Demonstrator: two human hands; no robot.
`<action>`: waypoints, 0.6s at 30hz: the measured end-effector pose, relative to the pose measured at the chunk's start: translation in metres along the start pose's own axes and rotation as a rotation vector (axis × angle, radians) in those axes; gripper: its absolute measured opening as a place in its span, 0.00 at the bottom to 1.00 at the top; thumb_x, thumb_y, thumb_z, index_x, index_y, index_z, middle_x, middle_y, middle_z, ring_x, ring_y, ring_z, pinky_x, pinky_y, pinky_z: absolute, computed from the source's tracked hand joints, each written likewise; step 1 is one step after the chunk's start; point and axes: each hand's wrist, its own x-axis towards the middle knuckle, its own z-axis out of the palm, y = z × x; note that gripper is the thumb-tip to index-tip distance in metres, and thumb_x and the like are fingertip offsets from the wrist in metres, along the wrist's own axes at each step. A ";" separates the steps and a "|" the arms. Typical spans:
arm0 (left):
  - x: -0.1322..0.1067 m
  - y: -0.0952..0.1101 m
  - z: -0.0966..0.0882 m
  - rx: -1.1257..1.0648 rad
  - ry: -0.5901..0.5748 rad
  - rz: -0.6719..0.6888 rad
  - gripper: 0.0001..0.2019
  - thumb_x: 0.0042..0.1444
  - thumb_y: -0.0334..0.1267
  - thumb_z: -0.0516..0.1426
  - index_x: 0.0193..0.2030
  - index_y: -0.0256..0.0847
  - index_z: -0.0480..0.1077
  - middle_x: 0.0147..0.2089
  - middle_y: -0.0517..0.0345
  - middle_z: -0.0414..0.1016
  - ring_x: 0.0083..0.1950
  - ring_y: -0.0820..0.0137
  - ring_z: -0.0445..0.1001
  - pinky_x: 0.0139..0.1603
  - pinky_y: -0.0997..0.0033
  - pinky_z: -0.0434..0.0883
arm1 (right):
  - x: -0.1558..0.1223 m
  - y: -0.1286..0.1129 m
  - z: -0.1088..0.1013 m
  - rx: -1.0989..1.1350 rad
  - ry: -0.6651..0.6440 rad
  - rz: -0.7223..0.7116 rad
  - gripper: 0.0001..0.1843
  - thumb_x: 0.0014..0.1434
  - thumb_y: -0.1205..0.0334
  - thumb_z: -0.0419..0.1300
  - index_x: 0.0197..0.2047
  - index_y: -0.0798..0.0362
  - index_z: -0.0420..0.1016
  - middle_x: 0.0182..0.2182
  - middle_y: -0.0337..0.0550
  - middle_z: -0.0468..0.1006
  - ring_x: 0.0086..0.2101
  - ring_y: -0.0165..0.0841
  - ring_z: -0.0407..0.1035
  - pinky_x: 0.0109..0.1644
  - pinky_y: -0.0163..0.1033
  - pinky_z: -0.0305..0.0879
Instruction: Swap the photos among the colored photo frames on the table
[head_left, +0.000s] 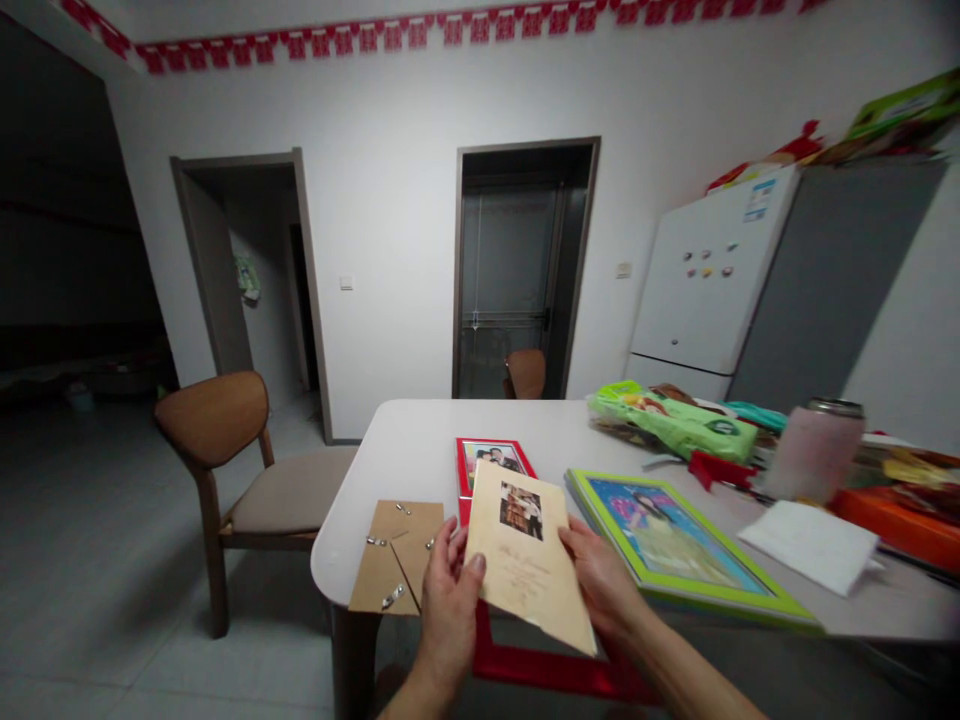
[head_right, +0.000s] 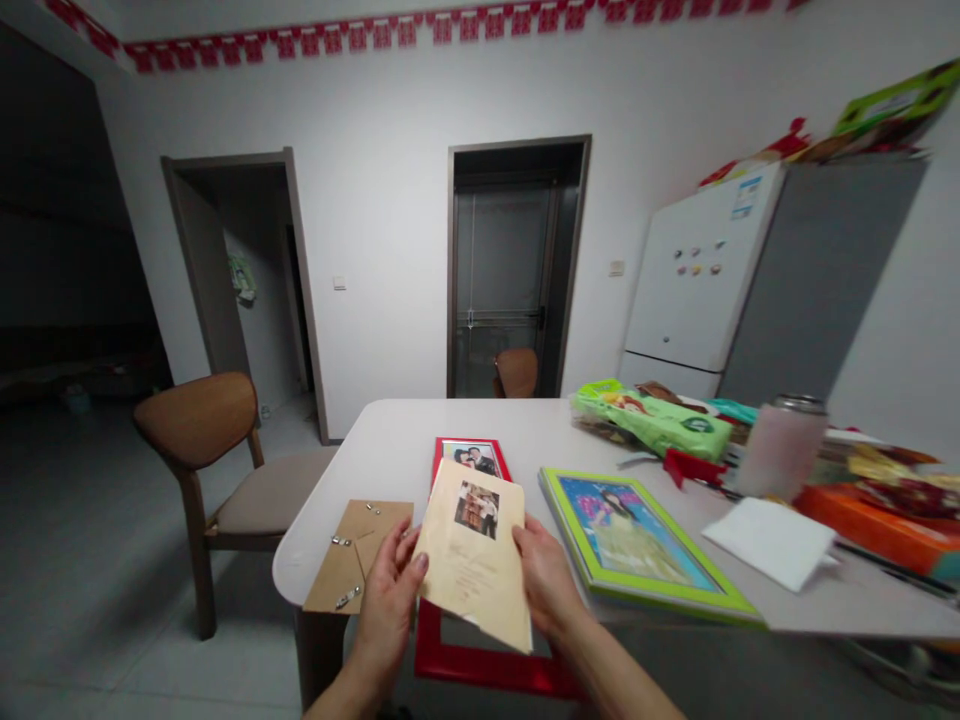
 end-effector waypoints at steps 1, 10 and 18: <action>0.000 -0.002 -0.004 0.059 -0.016 -0.012 0.27 0.47 0.42 0.53 0.54 0.33 0.55 0.53 0.42 0.62 0.53 0.64 0.63 0.51 0.65 0.62 | 0.003 -0.002 -0.009 -0.055 0.008 0.010 0.24 0.48 0.65 0.46 0.50 0.55 0.58 0.33 0.46 0.77 0.31 0.36 0.72 0.29 0.37 0.67; -0.019 -0.007 -0.012 0.800 -0.322 0.020 0.26 0.43 0.32 0.51 0.52 0.34 0.59 0.55 0.46 0.60 0.56 0.64 0.57 0.57 0.63 0.54 | 0.029 0.015 -0.041 -0.447 0.008 0.001 0.23 0.44 0.66 0.46 0.45 0.58 0.67 0.26 0.44 0.78 0.27 0.35 0.72 0.28 0.35 0.66; -0.021 -0.013 -0.014 0.945 -0.461 0.110 0.27 0.42 0.32 0.53 0.52 0.27 0.58 0.58 0.38 0.54 0.60 0.58 0.50 0.59 0.57 0.51 | 0.037 0.017 -0.034 -0.833 0.040 -0.167 0.21 0.48 0.63 0.44 0.43 0.59 0.69 0.30 0.47 0.77 0.32 0.35 0.71 0.33 0.35 0.62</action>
